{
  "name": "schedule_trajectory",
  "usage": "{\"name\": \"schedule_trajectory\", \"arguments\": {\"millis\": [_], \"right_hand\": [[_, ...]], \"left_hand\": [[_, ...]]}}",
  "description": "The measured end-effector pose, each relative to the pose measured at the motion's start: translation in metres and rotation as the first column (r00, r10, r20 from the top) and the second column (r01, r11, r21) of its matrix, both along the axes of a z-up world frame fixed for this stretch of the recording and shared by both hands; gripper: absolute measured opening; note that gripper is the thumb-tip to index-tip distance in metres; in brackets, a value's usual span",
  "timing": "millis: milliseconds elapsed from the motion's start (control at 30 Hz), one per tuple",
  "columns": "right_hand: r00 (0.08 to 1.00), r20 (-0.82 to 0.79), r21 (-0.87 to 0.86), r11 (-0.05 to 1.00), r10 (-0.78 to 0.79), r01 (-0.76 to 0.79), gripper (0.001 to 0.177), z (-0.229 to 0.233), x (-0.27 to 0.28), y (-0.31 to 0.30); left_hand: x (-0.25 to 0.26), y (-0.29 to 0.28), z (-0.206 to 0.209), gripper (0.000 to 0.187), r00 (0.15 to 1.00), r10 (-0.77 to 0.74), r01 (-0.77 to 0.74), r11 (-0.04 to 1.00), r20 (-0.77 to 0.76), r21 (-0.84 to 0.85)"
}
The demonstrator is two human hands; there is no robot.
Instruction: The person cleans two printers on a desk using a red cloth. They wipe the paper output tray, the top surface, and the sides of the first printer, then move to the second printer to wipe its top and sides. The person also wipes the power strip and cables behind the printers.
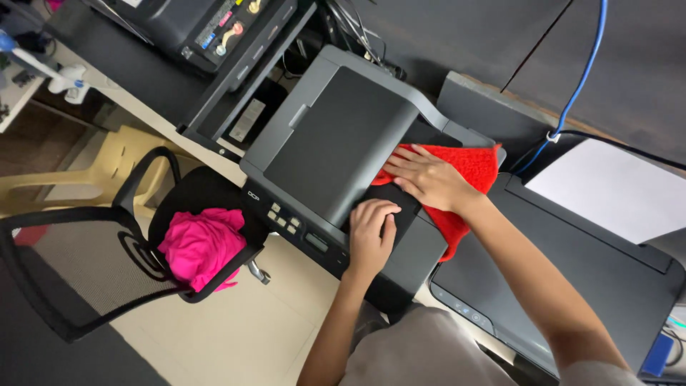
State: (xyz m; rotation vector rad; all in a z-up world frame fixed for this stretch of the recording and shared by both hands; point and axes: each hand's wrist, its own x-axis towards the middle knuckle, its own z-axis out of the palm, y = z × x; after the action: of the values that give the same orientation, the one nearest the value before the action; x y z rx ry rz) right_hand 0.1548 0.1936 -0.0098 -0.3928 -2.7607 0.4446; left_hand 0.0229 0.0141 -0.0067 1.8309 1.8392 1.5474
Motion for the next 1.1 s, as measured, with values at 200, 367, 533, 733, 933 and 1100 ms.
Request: {"name": "schedule_trajectory", "arguments": {"millis": [200, 367, 533, 733, 933, 1100], "right_hand": [[0.981, 0.194, 0.001, 1.000, -0.028, 0.029, 0.047, -0.006, -0.026, 0.009], [0.992, 0.107, -0.020, 0.998, 0.064, -0.063, 0.057, -0.004, -0.039, 0.017], [0.969, 0.080, -0.058, 0.972, 0.233, -0.229, 0.065, 0.002, -0.045, 0.033], [0.981, 0.025, -0.034, 0.981, 0.192, -0.191, 0.063, -0.003, -0.042, 0.031], [0.984, 0.108, -0.076, 0.989, 0.138, -0.130, 0.044, -0.015, -0.029, 0.044], [0.994, 0.012, -0.025, 0.993, -0.112, 0.112, 0.039, -0.036, -0.004, 0.066]], "left_hand": [[0.001, 0.001, -0.006, 0.016, 0.997, -0.040, 0.040, 0.999, 0.065, 0.012], [0.003, 0.004, -0.004, 0.015, 0.998, -0.023, 0.023, 1.000, 0.055, -0.002], [0.004, 0.004, -0.005, 0.014, 0.998, -0.024, 0.025, 1.000, 0.061, -0.016], [0.009, 0.006, -0.004, 0.017, 0.999, -0.025, 0.027, 0.999, 0.032, -0.042], [0.009, 0.023, -0.004, 0.024, 0.998, -0.065, 0.064, 0.995, -0.003, -0.073], [0.006, 0.029, -0.008, 0.026, 0.992, -0.125, 0.124, 0.989, -0.015, -0.079]]}}
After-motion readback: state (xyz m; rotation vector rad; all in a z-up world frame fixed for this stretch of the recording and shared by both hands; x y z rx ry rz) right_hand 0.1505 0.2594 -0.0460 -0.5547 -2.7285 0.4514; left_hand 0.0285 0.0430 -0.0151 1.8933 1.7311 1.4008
